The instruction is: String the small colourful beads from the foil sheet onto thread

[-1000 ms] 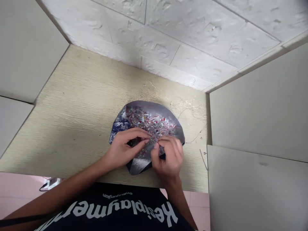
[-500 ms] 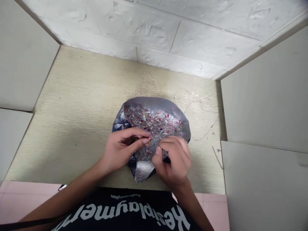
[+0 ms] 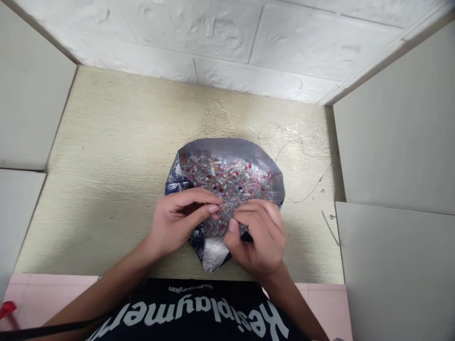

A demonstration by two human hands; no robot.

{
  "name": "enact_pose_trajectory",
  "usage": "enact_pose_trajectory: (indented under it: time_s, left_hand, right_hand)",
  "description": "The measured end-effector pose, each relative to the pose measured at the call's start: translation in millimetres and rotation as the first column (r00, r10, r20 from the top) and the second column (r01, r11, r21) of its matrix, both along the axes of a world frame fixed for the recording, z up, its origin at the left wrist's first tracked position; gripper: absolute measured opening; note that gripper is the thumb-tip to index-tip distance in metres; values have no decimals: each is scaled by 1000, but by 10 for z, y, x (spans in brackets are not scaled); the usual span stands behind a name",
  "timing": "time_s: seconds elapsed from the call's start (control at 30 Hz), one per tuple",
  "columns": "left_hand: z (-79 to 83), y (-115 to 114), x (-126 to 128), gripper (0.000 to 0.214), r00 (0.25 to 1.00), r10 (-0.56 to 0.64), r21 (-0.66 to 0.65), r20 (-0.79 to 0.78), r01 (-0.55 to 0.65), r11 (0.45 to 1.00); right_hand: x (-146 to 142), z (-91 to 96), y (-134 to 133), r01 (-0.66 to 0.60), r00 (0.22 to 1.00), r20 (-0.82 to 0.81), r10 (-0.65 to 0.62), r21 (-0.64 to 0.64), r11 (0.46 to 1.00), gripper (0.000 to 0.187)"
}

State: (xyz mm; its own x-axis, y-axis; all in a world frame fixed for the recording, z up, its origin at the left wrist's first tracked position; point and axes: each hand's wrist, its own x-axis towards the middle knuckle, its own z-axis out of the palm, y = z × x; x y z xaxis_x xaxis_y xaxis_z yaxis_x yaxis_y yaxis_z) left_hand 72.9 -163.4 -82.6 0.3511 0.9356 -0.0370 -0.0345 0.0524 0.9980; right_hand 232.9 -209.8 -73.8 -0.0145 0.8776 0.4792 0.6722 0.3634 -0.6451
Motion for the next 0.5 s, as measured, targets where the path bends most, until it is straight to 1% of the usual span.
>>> enact_pose_trajectory:
  time_s: [0.23, 0.5]
  left_hand:
    - [43, 25, 23, 22, 999, -2, 75, -37, 5, 997]
    - [23, 35, 31, 23, 1000, -6, 97, -15, 7, 995]
  right_hand:
    - [2, -3, 1, -9, 1000, -8, 9, -5, 1000, 9]
    - [-4, -15, -4, 0, 1000, 15, 0, -9, 1000, 9]
